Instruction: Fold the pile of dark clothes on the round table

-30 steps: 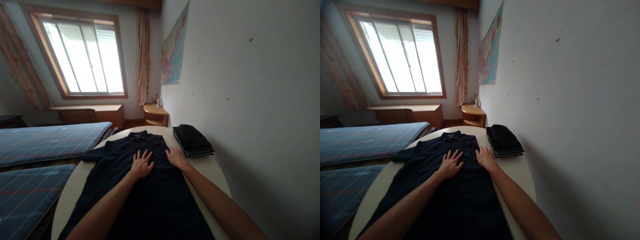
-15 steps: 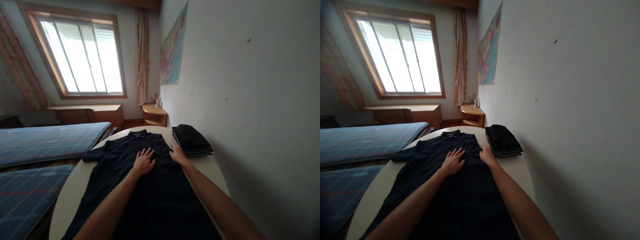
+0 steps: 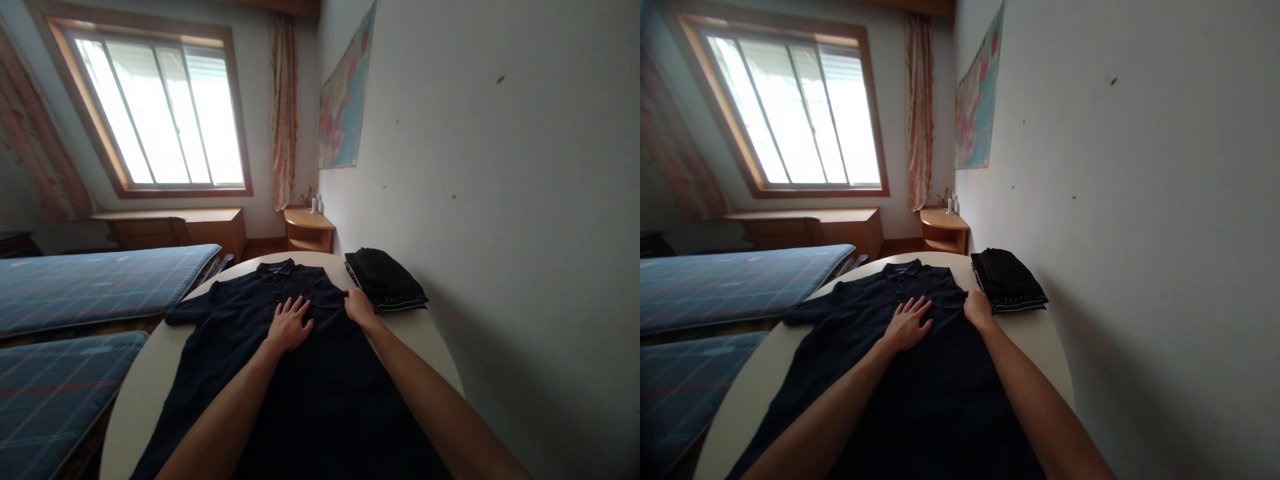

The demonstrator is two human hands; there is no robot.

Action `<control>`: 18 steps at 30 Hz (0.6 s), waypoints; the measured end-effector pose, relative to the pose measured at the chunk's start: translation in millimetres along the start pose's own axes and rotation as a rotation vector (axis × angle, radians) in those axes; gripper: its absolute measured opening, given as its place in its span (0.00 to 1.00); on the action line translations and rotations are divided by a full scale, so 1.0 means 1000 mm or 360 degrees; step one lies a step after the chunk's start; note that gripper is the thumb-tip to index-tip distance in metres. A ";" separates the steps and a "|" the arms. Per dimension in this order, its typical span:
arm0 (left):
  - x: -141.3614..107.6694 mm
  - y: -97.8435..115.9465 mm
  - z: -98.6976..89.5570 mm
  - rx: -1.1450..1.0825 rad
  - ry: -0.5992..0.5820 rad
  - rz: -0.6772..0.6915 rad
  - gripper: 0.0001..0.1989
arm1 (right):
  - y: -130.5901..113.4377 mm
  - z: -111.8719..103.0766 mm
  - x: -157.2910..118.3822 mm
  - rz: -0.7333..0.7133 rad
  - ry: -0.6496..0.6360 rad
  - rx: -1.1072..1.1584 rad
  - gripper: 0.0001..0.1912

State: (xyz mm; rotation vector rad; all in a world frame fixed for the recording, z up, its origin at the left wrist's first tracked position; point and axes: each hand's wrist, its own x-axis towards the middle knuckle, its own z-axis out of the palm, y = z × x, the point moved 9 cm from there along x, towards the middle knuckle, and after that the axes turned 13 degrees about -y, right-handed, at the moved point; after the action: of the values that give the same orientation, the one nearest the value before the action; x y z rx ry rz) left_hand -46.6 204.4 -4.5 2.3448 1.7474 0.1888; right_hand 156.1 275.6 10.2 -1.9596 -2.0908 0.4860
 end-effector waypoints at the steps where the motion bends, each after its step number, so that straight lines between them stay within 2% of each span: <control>1: 0.000 0.001 -0.001 0.0001 -0.0003 -0.0002 0.31 | 0.000 -0.001 0.000 0.0013 0.0011 0.0011 0.19; 6: -0.001 0.002 -0.001 0.0013 -0.0011 -0.0010 0.32 | 0.000 -0.002 -0.001 0.0045 0.0032 0.0094 0.19; 11: 0.000 0.000 0.000 0.0015 0.0014 -0.0005 0.32 | 0.003 0.001 -0.001 -0.0059 0.0021 0.0418 0.16; 18: 0.002 -0.003 0.001 0.0035 -0.0005 -0.0010 0.32 | 0.010 0.001 0.005 -0.0056 -0.0008 0.0618 0.31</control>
State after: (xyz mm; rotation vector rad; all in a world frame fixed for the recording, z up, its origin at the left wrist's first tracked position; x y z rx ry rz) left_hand -48.1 206.5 -6.5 2.3534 1.7636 0.1659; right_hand 164.4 280.7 4.9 -1.6959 -1.8579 0.8198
